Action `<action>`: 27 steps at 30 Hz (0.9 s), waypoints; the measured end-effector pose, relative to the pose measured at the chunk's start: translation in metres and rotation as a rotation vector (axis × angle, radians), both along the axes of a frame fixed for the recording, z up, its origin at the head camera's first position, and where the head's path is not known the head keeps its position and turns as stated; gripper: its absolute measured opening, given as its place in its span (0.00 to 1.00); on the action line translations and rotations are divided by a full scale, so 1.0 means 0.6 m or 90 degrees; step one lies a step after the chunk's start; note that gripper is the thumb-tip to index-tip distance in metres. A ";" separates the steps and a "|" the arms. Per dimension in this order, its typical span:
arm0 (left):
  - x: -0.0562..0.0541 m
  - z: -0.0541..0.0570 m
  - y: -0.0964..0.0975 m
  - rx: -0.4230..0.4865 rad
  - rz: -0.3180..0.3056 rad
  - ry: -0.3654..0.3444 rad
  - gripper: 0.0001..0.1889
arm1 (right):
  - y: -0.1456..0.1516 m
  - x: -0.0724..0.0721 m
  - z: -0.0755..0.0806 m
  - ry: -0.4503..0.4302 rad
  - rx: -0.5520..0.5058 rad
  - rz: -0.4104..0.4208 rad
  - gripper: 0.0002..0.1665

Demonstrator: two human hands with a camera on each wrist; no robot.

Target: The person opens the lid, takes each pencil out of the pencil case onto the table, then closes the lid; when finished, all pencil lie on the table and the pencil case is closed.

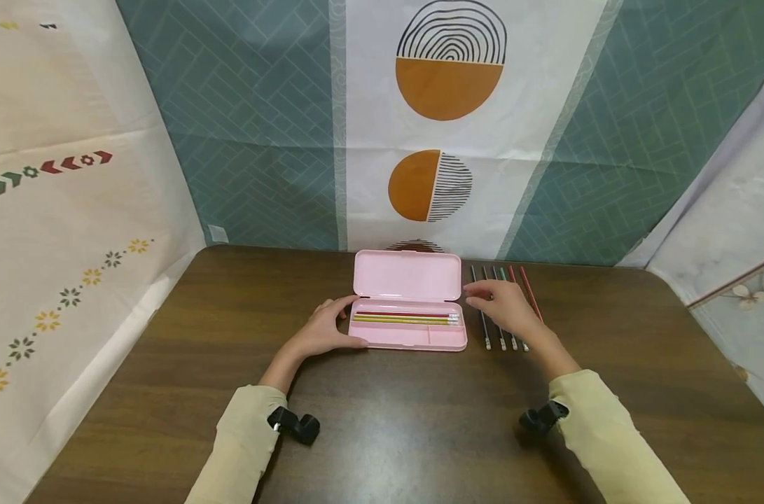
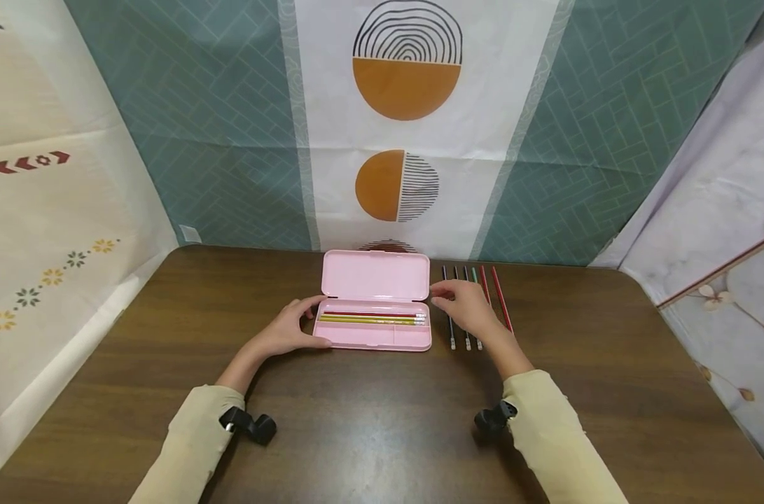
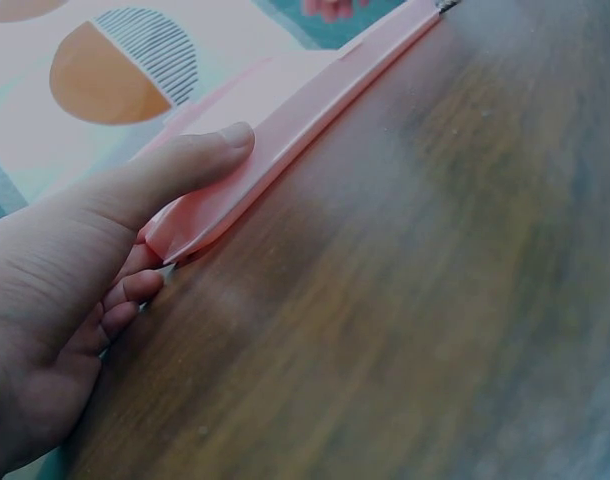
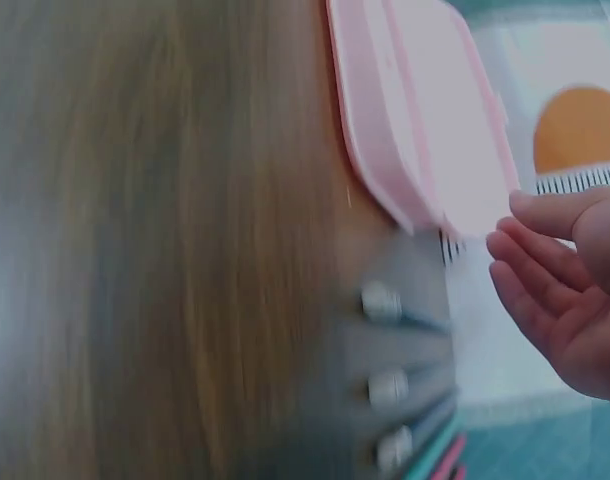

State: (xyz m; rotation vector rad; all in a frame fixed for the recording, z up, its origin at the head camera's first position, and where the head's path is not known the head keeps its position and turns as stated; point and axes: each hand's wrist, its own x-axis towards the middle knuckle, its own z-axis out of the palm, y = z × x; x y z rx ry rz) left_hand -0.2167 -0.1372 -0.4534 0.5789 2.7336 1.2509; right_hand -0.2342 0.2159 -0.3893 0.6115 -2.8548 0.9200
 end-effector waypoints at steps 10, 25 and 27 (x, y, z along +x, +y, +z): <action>-0.005 -0.002 0.002 -0.009 0.003 0.008 0.48 | -0.091 -0.007 -0.020 -0.068 -0.007 0.066 0.12; -0.002 -0.003 -0.001 0.000 0.003 0.002 0.48 | -0.141 -0.005 -0.052 -0.071 0.012 0.073 0.11; -0.002 -0.003 -0.002 0.000 0.002 0.001 0.48 | -0.145 -0.005 -0.051 -0.067 0.034 0.079 0.11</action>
